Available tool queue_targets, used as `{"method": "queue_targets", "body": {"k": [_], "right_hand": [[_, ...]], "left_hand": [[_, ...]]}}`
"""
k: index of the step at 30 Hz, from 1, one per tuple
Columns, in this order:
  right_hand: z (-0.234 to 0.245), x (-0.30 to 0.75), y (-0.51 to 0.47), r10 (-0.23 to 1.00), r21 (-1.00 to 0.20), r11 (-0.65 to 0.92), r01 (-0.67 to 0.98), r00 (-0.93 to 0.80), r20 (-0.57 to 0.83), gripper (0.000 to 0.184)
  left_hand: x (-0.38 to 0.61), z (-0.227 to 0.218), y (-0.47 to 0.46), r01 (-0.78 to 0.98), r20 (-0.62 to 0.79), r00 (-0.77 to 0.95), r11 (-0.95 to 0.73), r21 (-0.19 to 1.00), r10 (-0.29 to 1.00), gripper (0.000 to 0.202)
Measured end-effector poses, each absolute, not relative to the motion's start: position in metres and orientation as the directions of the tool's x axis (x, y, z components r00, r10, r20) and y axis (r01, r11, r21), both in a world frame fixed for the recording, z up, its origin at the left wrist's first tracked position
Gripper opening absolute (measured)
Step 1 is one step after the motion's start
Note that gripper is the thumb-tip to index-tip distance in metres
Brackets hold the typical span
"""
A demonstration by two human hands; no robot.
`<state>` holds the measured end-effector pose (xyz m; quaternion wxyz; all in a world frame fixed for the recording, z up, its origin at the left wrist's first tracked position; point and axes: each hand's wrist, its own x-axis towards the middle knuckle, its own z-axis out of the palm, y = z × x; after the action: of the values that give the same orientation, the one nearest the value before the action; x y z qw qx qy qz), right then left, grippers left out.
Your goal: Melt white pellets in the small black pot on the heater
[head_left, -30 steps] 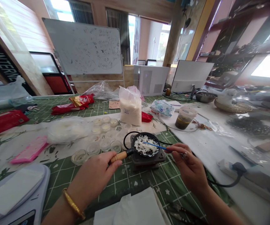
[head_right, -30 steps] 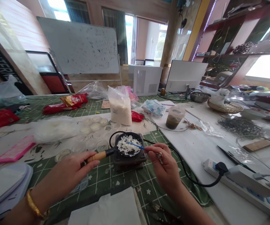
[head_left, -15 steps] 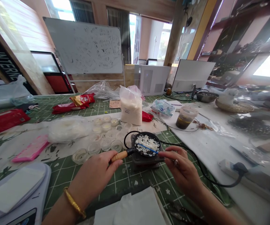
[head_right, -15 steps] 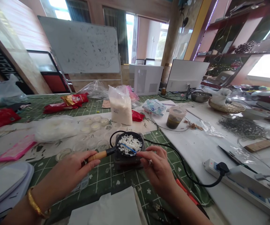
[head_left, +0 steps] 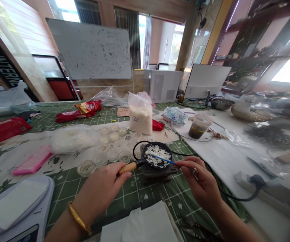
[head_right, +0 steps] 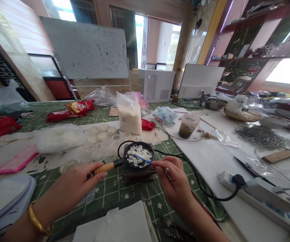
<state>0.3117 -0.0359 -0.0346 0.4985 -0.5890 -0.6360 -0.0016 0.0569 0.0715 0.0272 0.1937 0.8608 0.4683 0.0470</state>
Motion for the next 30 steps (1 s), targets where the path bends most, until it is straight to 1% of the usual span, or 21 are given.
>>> {"method": "queue_targets", "body": {"k": [3, 5, 6, 8, 12, 14, 16, 18, 20, 22, 24, 25, 30], "right_hand": [[-0.0334, 0.3144, -0.0363, 0.692, -0.609, 0.286, 0.74, 0.28, 0.665, 0.02], [-0.0333, 0.3159, -0.0362, 0.649, -0.564, 0.249, 0.787, 0.297, 0.7, 0.021], [-0.0336, 0.3161, -0.036, 0.648, -0.536, 0.228, 0.813, 0.284, 0.706, 0.021], [-0.0342, 0.315, -0.0357, 0.687, -0.52, 0.22, 0.825, 0.247, 0.683, 0.021], [-0.033, 0.3111, -0.0367, 0.77, -0.621, 0.354, 0.699, 0.159, 0.618, 0.023], [-0.0314, 0.3112, -0.0374, 0.777, -0.648, 0.371, 0.665, 0.159, 0.609, 0.022], [-0.0303, 0.313, -0.0376, 0.764, -0.673, 0.33, 0.662, 0.231, 0.602, 0.019], [-0.0306, 0.3155, -0.0372, 0.72, -0.695, 0.285, 0.66, 0.331, 0.61, 0.017], [-0.0319, 0.3176, -0.0366, 0.67, -0.682, 0.267, 0.68, 0.377, 0.639, 0.017], [-0.033, 0.3183, -0.0363, 0.647, -0.618, 0.249, 0.746, 0.346, 0.679, 0.018], [-0.0332, 0.3173, -0.0368, 0.66, -0.559, 0.241, 0.793, 0.288, 0.694, 0.019], [-0.0327, 0.3164, -0.0373, 0.676, -0.555, 0.257, 0.791, 0.264, 0.689, 0.019], [-0.0287, 0.313, -0.0389, 0.752, -0.655, 0.409, 0.635, 0.173, 0.636, 0.022]], "left_hand": [[0.0562, 0.0256, 0.0714, 0.79, -0.097, 0.555, -0.487, 0.374, 0.826, 0.035], [0.0554, 0.0241, 0.0717, 0.784, -0.088, 0.561, -0.494, 0.375, 0.823, 0.035], [0.055, 0.0235, 0.072, 0.783, -0.083, 0.562, -0.496, 0.376, 0.823, 0.036], [0.0547, 0.0227, 0.0726, 0.782, -0.079, 0.561, -0.496, 0.377, 0.824, 0.037], [0.0555, 0.024, 0.0726, 0.785, -0.092, 0.56, -0.492, 0.377, 0.823, 0.037], [0.0559, 0.025, 0.072, 0.786, -0.097, 0.559, -0.489, 0.378, 0.824, 0.036], [0.0558, 0.0257, 0.0714, 0.786, -0.101, 0.559, -0.488, 0.38, 0.823, 0.036], [0.0556, 0.0258, 0.071, 0.786, -0.11, 0.562, -0.487, 0.381, 0.82, 0.036], [0.0555, 0.0256, 0.0712, 0.787, -0.112, 0.56, -0.486, 0.379, 0.821, 0.037], [0.0557, 0.0251, 0.0719, 0.79, -0.111, 0.557, -0.484, 0.377, 0.823, 0.037], [0.0561, 0.0246, 0.0726, 0.793, -0.114, 0.554, -0.48, 0.376, 0.825, 0.037], [0.0563, 0.0245, 0.0729, 0.795, -0.116, 0.55, -0.476, 0.376, 0.827, 0.037], [0.0564, 0.0247, 0.0723, 0.804, -0.121, 0.534, -0.459, 0.378, 0.836, 0.035]]}}
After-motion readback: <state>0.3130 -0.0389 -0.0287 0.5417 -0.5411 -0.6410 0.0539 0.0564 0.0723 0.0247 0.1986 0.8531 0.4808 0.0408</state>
